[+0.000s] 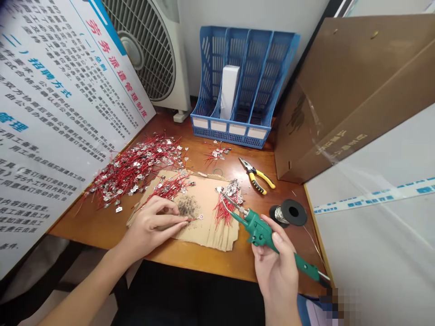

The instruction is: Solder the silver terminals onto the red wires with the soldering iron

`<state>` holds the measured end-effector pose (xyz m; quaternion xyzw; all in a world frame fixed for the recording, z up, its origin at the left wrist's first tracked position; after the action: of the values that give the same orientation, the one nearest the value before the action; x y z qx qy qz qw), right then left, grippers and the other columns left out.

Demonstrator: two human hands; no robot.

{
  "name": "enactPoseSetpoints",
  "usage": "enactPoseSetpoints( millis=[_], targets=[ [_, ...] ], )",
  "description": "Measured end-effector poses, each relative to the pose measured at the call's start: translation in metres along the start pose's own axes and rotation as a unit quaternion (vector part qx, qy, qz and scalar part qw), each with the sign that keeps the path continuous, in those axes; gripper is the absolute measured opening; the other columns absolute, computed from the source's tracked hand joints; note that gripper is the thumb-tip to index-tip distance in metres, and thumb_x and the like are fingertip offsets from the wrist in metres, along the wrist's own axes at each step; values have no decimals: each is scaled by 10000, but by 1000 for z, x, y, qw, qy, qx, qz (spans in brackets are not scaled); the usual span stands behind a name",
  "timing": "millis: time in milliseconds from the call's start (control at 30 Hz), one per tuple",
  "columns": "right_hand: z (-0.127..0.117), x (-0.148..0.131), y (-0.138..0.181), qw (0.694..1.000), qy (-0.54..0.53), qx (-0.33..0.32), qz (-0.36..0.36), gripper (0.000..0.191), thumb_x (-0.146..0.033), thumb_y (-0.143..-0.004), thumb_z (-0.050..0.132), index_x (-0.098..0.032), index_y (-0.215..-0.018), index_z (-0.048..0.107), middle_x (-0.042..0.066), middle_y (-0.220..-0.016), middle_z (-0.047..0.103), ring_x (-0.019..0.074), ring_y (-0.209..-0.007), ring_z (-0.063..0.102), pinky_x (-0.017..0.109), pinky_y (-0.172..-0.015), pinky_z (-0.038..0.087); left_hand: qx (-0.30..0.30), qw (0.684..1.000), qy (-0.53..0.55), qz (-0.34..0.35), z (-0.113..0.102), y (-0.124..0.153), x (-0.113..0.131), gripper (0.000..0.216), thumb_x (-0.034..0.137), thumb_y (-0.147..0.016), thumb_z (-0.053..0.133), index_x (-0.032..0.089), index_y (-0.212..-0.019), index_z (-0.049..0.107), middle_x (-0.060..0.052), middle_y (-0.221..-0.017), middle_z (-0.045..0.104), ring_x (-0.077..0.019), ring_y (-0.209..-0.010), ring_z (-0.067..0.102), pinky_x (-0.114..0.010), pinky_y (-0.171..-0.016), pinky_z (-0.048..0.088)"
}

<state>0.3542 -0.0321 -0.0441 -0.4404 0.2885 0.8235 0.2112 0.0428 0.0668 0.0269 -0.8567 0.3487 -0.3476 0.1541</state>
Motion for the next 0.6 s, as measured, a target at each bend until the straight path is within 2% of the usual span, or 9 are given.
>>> enactPoseSetpoints(
  millis=[200, 367, 500, 600],
  targets=[
    [1, 3, -3, 999, -19, -27, -2, 366, -473, -787, 947, -253, -1080, 940, 81, -958, 815, 136, -615, 528, 243, -475, 452, 27, 1000, 1, 0, -9, -1, 3, 174, 222, -1031, 829, 341, -1047, 954, -54, -998, 804, -228, -948, 669, -368, -854, 610],
    [8, -2, 0, 997, -66, -15, -24, 344, -533, -898, 905, -282, -1131, 925, 45, -960, 765, 125, -636, 498, 229, -508, 464, 91, 995, -14, -32, -27, -22, 20, 156, 217, -1003, 842, 327, -992, 953, -43, -972, 813, -215, -891, 676, -362, -820, 585],
    [5, -3, -1, 995, -98, 5, -15, 399, -548, -842, 964, -299, -1152, 924, 40, -1025, 780, 125, -646, 485, 229, -506, 467, 141, 988, -3, -68, -5, -48, 36, 111, 239, -999, 858, 306, -968, 941, -46, -976, 825, -242, -956, 720, -421, -941, 623],
    [4, -3, -2, 994, -104, 13, -8, 452, -553, -780, 1010, -286, -1136, 930, 30, -969, 763, 126, -651, 482, 221, -504, 468, 90, 991, 40, -92, 36, -59, 45, 42, 242, -957, 906, 265, -990, 918, -56, -1041, 832, -262, -999, 749, -470, -999, 630]
  ],
)
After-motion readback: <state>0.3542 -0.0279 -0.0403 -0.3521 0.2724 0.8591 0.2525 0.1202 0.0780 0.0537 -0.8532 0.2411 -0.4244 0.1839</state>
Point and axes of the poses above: each hand's wrist, its own y-axis away from the middle knuckle, its own z-axis out of the palm, x = y × z, the point moved 9 cm from there along -y, towards the middle knuckle
